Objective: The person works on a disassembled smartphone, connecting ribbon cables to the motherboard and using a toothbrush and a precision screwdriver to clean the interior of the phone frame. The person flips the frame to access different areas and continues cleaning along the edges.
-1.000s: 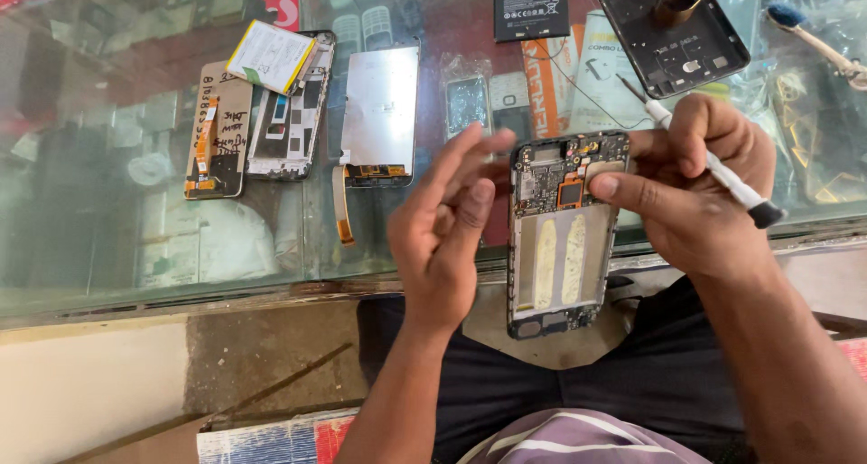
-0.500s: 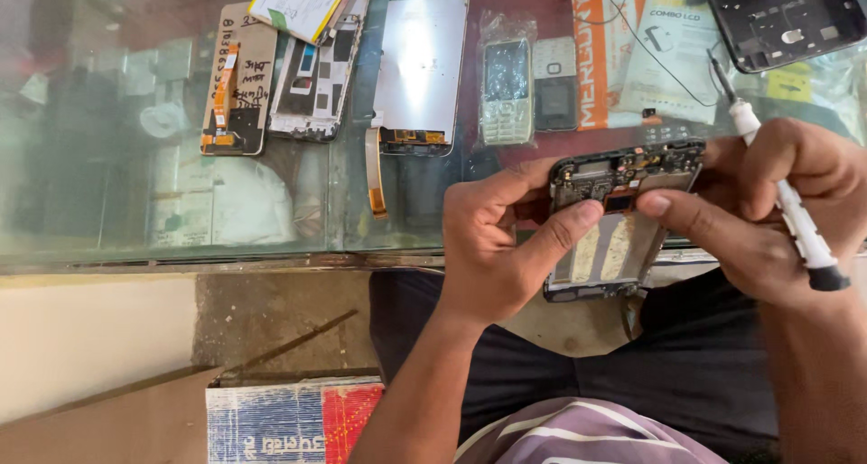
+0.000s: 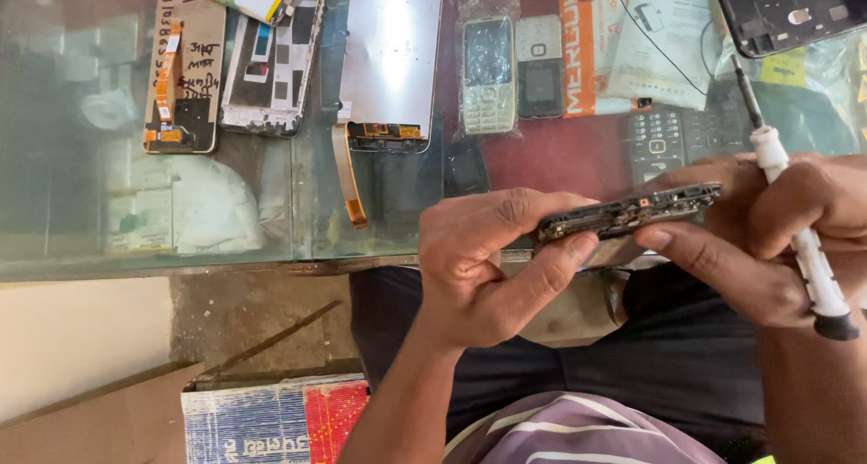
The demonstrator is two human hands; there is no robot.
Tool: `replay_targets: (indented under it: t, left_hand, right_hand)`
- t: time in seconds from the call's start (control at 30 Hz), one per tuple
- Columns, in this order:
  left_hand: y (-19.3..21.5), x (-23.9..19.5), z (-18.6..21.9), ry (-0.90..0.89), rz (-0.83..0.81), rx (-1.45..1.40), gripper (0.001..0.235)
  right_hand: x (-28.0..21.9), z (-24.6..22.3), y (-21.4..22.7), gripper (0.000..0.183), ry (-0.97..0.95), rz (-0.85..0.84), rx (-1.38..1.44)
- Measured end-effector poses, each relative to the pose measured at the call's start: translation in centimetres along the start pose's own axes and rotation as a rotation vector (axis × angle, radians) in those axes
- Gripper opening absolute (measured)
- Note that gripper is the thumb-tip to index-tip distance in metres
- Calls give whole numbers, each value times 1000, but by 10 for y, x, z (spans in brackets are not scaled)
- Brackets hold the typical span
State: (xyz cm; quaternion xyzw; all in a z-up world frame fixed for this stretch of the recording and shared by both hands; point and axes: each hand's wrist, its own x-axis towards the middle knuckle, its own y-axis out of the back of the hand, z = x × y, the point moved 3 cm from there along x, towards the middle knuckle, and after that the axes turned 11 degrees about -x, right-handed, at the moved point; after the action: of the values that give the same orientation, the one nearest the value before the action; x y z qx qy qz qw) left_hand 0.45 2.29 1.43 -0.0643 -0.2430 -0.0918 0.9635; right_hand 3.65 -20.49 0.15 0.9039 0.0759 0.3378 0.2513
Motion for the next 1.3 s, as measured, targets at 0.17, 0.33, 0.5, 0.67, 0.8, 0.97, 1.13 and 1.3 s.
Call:
replay_targets:
  t: [0.17,0.33,0.5,0.67,0.8,0.97,1.13,1.3]
  left_hand:
    - [-2,3,7,-101,-20,43,26]
    - [1,1,5,-90,-36,28,30]
    - [2,0,3,-85,-33,39,26]
    - [0,1,8,-92,-34,59,27]
    - [0,2,7,-80,-34,21,28]
    - [1,2,6,-109,-38,21,26]
    - [1,0,2,-64,-25,17,24]
    - [2,-3,-2,-26,-10,4,19]
  right_hand:
    - [4,-3,-1,37,100,-15,74]
    - [7,-8,2,26,571,-139,-192]
    - [2,-3,2,27,511,-111,-142]
    - [-5,6,1,12,-153,-351,-128]
    - [-8,4,0,7,-343,-388,-205]
    - [-6,-2,0,12,-288,-320,-303]
    - [1,-2,2,38,91,-94,-71]
    - [-5,3,4,42,10,-68,-100]
